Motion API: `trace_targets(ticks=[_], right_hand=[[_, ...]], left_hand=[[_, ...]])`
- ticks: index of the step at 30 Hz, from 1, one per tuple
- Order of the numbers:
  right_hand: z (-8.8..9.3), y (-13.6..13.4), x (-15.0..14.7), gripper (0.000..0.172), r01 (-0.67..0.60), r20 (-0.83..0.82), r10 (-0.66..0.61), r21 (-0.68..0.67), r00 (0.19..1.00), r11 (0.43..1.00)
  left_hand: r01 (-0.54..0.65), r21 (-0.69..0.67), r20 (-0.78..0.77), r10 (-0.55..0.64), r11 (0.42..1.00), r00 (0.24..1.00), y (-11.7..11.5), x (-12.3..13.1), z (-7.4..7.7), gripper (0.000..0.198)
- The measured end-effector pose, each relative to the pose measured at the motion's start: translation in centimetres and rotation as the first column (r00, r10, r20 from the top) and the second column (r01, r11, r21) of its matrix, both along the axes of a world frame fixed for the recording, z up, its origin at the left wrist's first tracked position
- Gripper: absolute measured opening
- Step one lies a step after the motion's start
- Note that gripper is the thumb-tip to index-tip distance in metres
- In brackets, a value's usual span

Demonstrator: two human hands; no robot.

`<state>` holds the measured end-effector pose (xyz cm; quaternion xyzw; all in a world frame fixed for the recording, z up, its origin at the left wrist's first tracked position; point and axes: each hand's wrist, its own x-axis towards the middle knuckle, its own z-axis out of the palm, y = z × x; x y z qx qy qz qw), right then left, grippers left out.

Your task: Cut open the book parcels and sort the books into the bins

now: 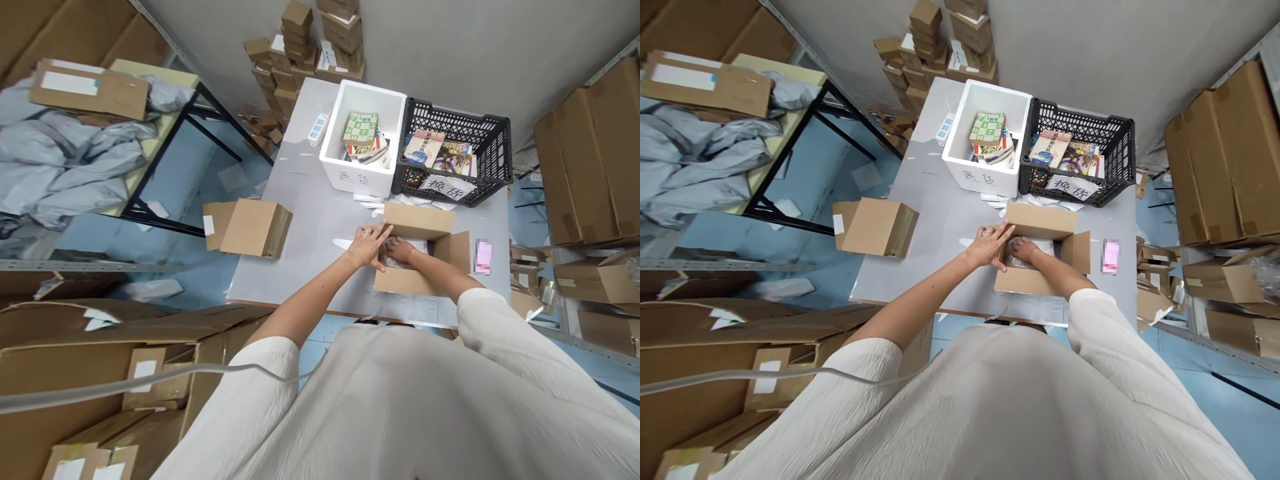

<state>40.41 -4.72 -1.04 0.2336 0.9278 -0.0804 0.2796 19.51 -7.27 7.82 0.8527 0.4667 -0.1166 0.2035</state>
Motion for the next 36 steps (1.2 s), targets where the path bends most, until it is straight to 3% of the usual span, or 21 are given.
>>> trace_targets(ticks=[11,20,29,36], right_hand=[[2.6,-0.5,0.2,0.039,0.013,0.021,-0.013,0.011,1.0,1.0],[7.3,-1.4,3.3,0.04,-0.054,-0.066,0.057,0.036,0.996,0.998],[13.7,-1.5,7.2,0.043,0.126,-0.168,-0.116,0.047,0.979,0.991],[18.7,-1.5,11.4,0.041,0.343,-0.314,-0.278,0.172,0.908,0.924]], left_hand=[[-0.003,0.0,0.008,0.003,1.0,1.0,0.1,0.3,0.1,0.171],[0.001,0.001,-0.004,-0.001,1.0,1.0,0.3,0.6,0.2,0.171],[-0.005,-0.005,-0.035,0.005,1.0,0.999,0.7,0.7,0.4,0.161],[-0.003,-0.014,-0.041,0.002,1.0,0.999,0.7,0.6,0.8,0.16]])
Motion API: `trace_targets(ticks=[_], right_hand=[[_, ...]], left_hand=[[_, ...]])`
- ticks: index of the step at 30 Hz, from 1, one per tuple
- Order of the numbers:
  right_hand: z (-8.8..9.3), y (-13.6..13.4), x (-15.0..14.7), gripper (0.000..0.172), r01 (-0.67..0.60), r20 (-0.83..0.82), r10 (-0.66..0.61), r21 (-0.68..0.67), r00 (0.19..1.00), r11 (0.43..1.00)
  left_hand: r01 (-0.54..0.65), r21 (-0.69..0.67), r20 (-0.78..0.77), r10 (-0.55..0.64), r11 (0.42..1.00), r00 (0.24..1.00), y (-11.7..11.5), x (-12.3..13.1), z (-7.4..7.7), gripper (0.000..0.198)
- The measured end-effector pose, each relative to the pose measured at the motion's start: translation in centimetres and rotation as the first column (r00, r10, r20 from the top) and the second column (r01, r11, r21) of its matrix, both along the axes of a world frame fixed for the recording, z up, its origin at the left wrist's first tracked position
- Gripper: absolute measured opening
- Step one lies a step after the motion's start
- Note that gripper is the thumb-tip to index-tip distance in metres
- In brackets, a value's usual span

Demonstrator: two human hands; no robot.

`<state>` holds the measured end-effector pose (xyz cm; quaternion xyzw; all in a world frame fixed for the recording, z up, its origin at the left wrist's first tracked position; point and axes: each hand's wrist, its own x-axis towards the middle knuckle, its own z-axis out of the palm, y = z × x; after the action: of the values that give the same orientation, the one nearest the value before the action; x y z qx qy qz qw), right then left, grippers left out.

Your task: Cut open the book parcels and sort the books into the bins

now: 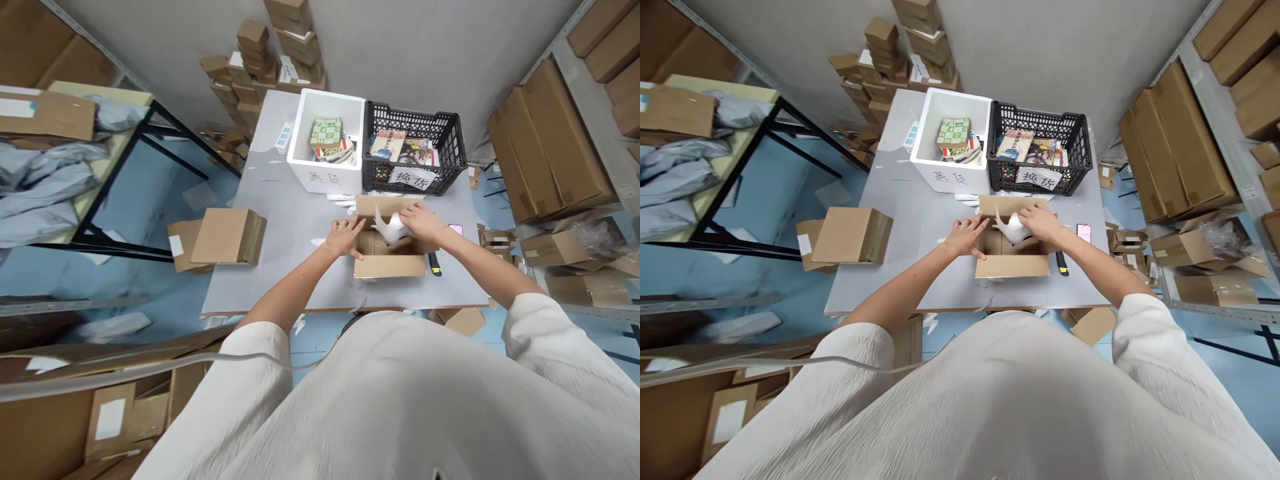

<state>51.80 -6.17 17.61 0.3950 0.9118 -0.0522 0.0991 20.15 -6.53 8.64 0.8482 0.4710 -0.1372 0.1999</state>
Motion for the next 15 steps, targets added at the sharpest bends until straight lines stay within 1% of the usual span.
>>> trace_targets(ticks=[3,5,6,8,10,12,13,15], right_hand=[[1.7,0.2,3.1,0.039,0.168,-0.139,-0.153,0.103,0.978,0.98],[2.8,0.1,5.6,0.039,0.309,-0.324,-0.248,0.154,0.913,0.938],[3.3,0.0,6.8,0.04,0.378,-0.439,-0.275,0.166,0.855,0.911],[4.2,-0.3,9.2,0.042,0.509,-0.647,-0.295,0.167,0.703,0.845],[4.7,-0.8,11.4,0.047,0.628,-0.785,-0.301,0.14,0.541,0.765],[4.8,-1.4,13.2,0.052,0.732,-0.861,-0.311,0.098,0.402,0.675],[4.7,-1.8,14.0,0.054,0.774,-0.884,-0.315,0.078,0.346,0.629],[4.0,-2.6,15.6,0.056,0.836,-0.913,-0.316,0.048,0.259,0.546]], left_hand=[[0.005,0.003,-0.027,-0.004,1.0,1.0,0.1,0.0,0.1,0.159],[0.007,0.009,-0.05,-0.007,1.0,0.999,0.2,0.1,0.2,0.158],[0.01,0.011,-0.063,-0.009,1.0,0.998,0.2,0.1,0.2,0.157],[0.017,0.013,-0.09,-0.015,1.0,0.996,0.3,0.2,0.3,0.156],[0.024,0.017,-0.114,-0.022,1.0,0.993,0.4,0.2,0.4,0.155],[0.028,0.02,-0.135,-0.025,0.999,0.991,0.4,0.2,0.5,0.154],[0.029,0.018,-0.147,-0.026,0.999,0.989,0.5,0.2,0.5,0.153],[0.029,0.013,-0.173,-0.026,0.999,0.985,0.5,0.2,0.6,0.152]])
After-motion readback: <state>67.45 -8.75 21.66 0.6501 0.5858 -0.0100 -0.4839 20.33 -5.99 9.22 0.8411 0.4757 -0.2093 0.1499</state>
